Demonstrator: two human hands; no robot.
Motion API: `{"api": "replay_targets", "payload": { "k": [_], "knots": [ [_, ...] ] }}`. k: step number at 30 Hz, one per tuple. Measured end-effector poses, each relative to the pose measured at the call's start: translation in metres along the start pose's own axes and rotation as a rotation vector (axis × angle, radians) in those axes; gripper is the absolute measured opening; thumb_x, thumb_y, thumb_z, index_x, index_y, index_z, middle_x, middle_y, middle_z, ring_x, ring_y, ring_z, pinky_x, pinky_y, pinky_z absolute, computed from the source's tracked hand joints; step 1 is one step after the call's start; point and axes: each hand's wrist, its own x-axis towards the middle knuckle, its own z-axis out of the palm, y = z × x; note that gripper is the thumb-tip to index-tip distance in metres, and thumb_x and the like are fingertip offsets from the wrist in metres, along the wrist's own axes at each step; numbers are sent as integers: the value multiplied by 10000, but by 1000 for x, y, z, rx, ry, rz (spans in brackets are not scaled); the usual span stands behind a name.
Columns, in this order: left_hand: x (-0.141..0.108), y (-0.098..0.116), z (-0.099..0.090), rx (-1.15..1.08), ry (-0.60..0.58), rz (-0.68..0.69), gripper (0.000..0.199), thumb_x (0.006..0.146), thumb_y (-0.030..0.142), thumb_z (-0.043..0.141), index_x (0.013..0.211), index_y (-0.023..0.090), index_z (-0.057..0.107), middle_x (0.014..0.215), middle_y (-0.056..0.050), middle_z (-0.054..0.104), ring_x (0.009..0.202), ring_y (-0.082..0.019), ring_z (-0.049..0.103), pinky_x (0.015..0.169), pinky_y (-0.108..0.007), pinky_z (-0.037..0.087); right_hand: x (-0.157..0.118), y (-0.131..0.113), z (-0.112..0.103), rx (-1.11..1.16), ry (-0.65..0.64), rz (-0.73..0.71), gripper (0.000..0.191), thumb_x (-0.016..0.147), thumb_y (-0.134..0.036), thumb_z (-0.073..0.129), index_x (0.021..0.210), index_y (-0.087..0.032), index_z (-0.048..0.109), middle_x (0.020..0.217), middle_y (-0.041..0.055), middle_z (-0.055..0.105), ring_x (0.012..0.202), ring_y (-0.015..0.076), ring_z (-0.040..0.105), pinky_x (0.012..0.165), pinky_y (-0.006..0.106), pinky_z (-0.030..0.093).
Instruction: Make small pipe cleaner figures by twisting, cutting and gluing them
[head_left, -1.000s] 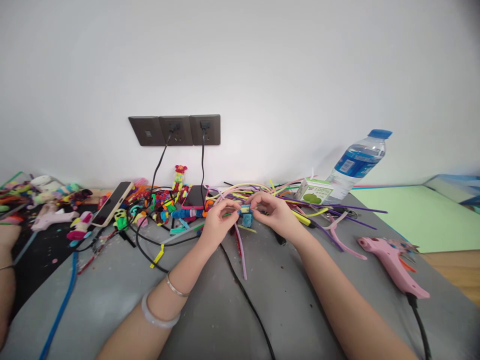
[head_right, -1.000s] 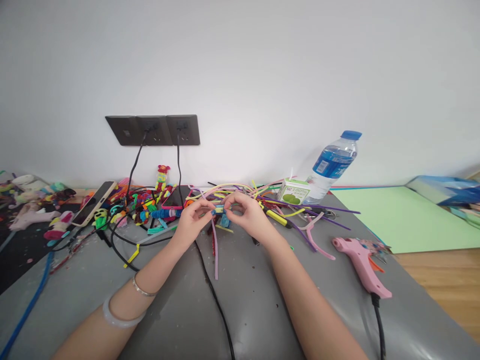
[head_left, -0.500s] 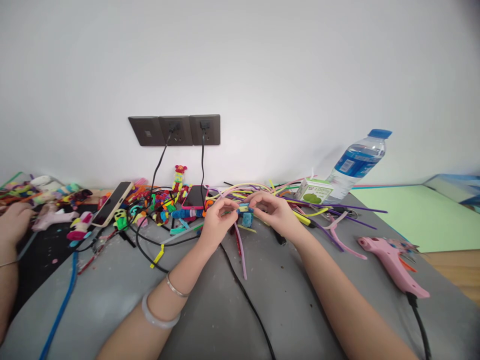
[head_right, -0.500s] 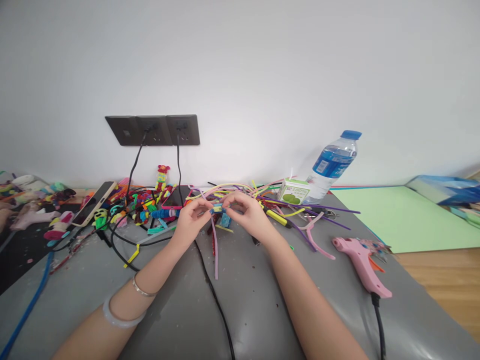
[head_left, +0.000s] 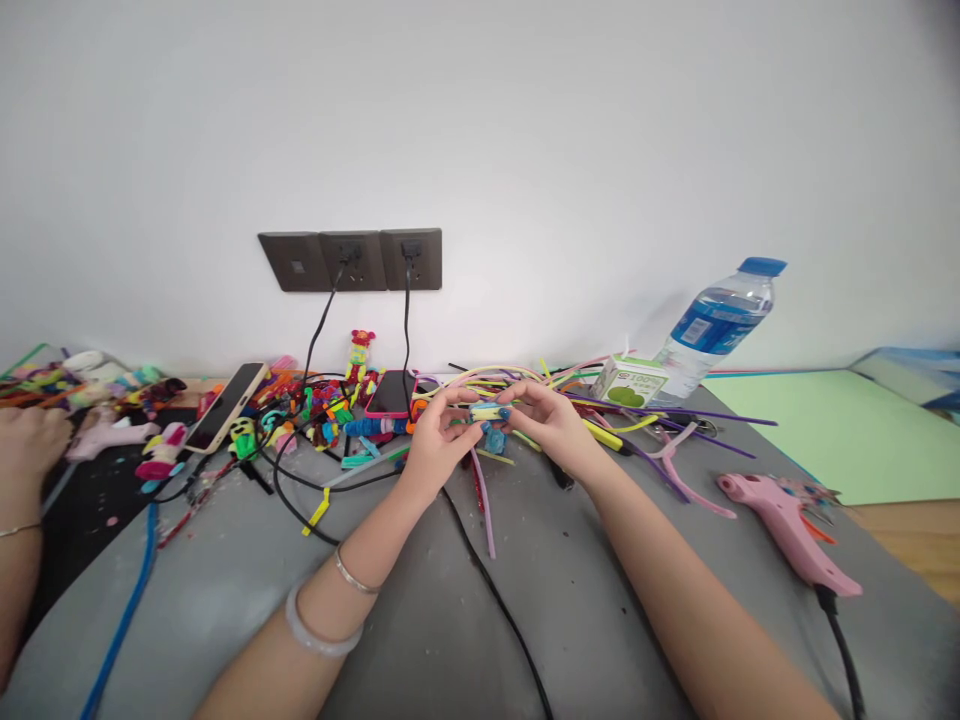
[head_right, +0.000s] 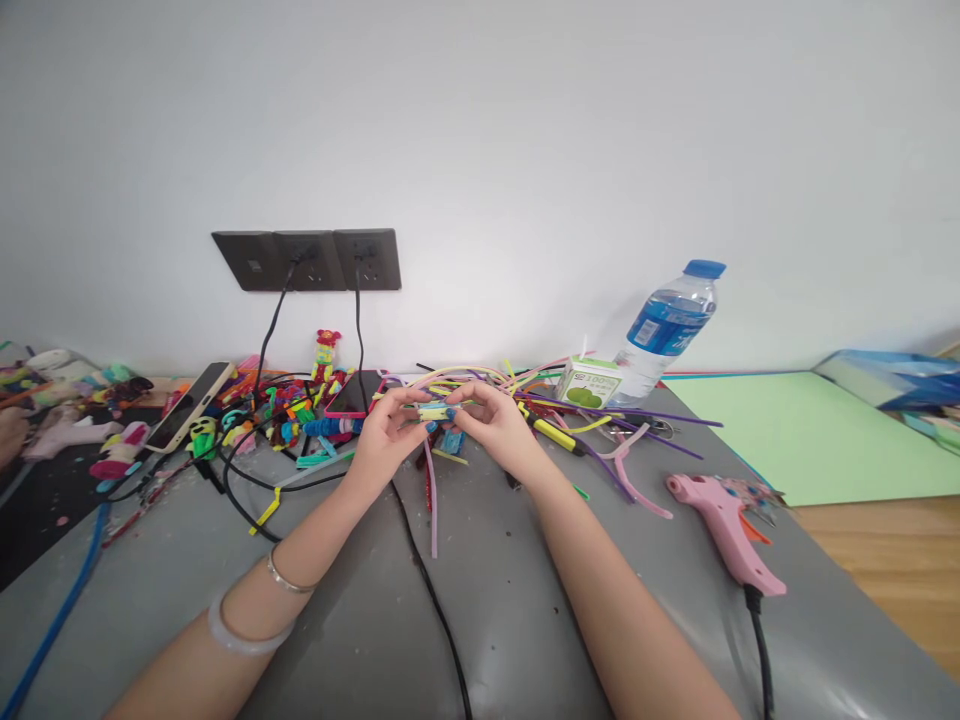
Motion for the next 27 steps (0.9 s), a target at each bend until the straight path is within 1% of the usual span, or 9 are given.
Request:
{"api": "replay_targets", "payload": {
  "k": [2, 5, 9, 16, 21, 27],
  "knots": [
    [1, 0, 0, -20, -11, -17, 316, 711, 248, 771, 987, 188, 630, 1076, -75, 636, 908, -170, 637, 787, -280, 545, 0, -1, 1, 7, -13, 3, 272, 796, -438, 725, 892, -209, 612, 872, 26, 651, 709, 159, 649, 702, 336, 563],
    [1, -1, 0, -30, -24, -63, 290, 714, 262, 773, 960, 182, 642, 1015, -67, 661, 867, -169, 647, 778, -285, 541, 0, -1, 3, 11, -24, -3, 268, 800, -430, 725, 892, -212, 601, 871, 17, 630, 696, 152, 634, 705, 338, 559],
    [1, -3, 0, -48, 1, -95, 280, 720, 281, 771, 955, 186, 654, 1000, -58, 679, 884, -178, 655, 797, -297, 530, -1, 0, 6, 45, -11, -17, 262, 796, -404, 733, 898, -215, 584, 912, 12, 591, 714, 136, 617, 699, 312, 551],
    [0, -2, 1, -46, 59, -97, 264, 716, 254, 761, 953, 186, 667, 1013, -56, 681, 926, -179, 648, 809, -282, 524, -1, 1, 11, 69, 25, -53, 273, 789, -401, 736, 908, -214, 577, 935, 22, 572, 760, 139, 594, 693, 288, 526],
    [0, -1, 2, -55, 51, -76, 246, 737, 250, 747, 963, 193, 669, 1036, -58, 680, 978, -185, 643, 854, -291, 521, -2, 1, 13, 45, 37, -76, 267, 800, -389, 721, 934, -222, 563, 951, 24, 565, 781, 144, 588, 685, 281, 491],
    [-1, -3, 2, -103, 52, -63, 326, 734, 264, 770, 1032, 206, 652, 1131, -66, 664, 1028, -187, 635, 898, -303, 509, -2, 1, 13, 24, 41, -98, 267, 808, -397, 712, 947, -231, 557, 979, 33, 585, 821, 156, 597, 719, 292, 496]
  ]
}}
